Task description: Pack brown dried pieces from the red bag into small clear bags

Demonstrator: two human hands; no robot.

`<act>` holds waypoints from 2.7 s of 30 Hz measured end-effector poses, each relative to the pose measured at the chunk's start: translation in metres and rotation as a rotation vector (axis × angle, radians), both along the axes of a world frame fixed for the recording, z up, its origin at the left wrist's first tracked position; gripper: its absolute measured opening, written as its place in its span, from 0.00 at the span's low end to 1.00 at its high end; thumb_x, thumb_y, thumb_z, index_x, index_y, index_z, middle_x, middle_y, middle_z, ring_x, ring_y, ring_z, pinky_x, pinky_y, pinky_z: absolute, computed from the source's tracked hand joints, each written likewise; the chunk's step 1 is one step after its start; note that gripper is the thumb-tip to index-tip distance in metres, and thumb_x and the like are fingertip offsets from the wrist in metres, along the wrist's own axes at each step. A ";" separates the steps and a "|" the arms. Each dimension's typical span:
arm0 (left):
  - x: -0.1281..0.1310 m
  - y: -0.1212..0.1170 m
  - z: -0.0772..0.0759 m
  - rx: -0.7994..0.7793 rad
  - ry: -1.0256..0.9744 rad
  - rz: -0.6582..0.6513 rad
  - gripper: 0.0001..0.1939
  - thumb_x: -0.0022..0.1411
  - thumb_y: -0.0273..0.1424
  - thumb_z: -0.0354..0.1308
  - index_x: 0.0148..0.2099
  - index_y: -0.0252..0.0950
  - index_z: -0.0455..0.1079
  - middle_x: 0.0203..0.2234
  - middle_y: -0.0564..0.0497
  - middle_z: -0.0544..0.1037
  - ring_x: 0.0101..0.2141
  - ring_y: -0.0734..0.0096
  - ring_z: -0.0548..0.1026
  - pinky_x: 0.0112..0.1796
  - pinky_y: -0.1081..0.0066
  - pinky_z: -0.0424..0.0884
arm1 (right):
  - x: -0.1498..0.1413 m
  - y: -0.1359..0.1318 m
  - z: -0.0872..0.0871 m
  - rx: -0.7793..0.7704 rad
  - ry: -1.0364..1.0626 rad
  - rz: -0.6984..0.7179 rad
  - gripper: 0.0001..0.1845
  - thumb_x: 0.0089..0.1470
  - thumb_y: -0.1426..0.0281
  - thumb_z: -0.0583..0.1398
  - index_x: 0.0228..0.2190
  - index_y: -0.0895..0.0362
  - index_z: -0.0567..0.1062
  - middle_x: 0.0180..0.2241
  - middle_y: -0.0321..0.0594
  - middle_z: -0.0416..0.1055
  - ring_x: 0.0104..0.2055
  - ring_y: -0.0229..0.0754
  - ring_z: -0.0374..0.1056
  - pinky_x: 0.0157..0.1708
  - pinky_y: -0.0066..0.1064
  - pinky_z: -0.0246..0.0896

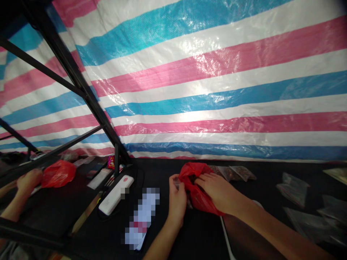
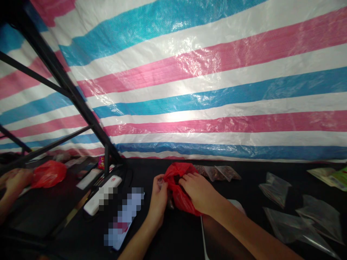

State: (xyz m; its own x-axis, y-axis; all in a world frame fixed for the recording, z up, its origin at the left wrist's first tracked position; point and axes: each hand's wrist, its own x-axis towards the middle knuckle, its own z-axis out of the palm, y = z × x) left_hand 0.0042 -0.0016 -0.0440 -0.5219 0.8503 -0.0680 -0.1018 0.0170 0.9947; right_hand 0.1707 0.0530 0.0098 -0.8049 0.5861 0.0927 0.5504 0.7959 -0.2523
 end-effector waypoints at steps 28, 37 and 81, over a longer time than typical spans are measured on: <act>0.000 -0.011 0.014 0.143 0.574 -0.086 0.18 0.62 0.25 0.61 0.54 0.40 0.74 0.42 0.46 0.76 0.43 0.59 0.75 0.47 0.64 0.70 | 0.002 -0.003 0.024 -0.103 0.361 -0.022 0.19 0.61 0.76 0.58 0.52 0.50 0.76 0.52 0.43 0.77 0.52 0.49 0.73 0.55 0.40 0.65; 0.001 -0.013 0.009 0.171 0.593 -0.107 0.09 0.60 0.27 0.65 0.43 0.38 0.73 0.38 0.47 0.75 0.42 0.59 0.73 0.44 0.64 0.68 | -0.002 -0.009 0.020 -0.054 0.346 0.080 0.22 0.62 0.80 0.55 0.51 0.49 0.77 0.51 0.44 0.71 0.50 0.47 0.72 0.53 0.40 0.69; -0.002 -0.007 0.015 0.192 0.579 -0.076 0.06 0.66 0.32 0.64 0.36 0.38 0.71 0.35 0.51 0.73 0.35 0.66 0.72 0.38 0.68 0.67 | -0.004 -0.008 0.025 0.001 0.648 0.091 0.18 0.69 0.75 0.54 0.54 0.48 0.75 0.56 0.44 0.71 0.57 0.46 0.71 0.59 0.40 0.68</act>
State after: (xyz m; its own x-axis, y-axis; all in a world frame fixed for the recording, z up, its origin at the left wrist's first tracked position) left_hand 0.0024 -0.0089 -0.0295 -0.3653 0.8557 0.3665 0.4505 -0.1820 0.8740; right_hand 0.1665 0.0450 0.0343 -0.6318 0.5182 0.5765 0.2175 0.8324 -0.5098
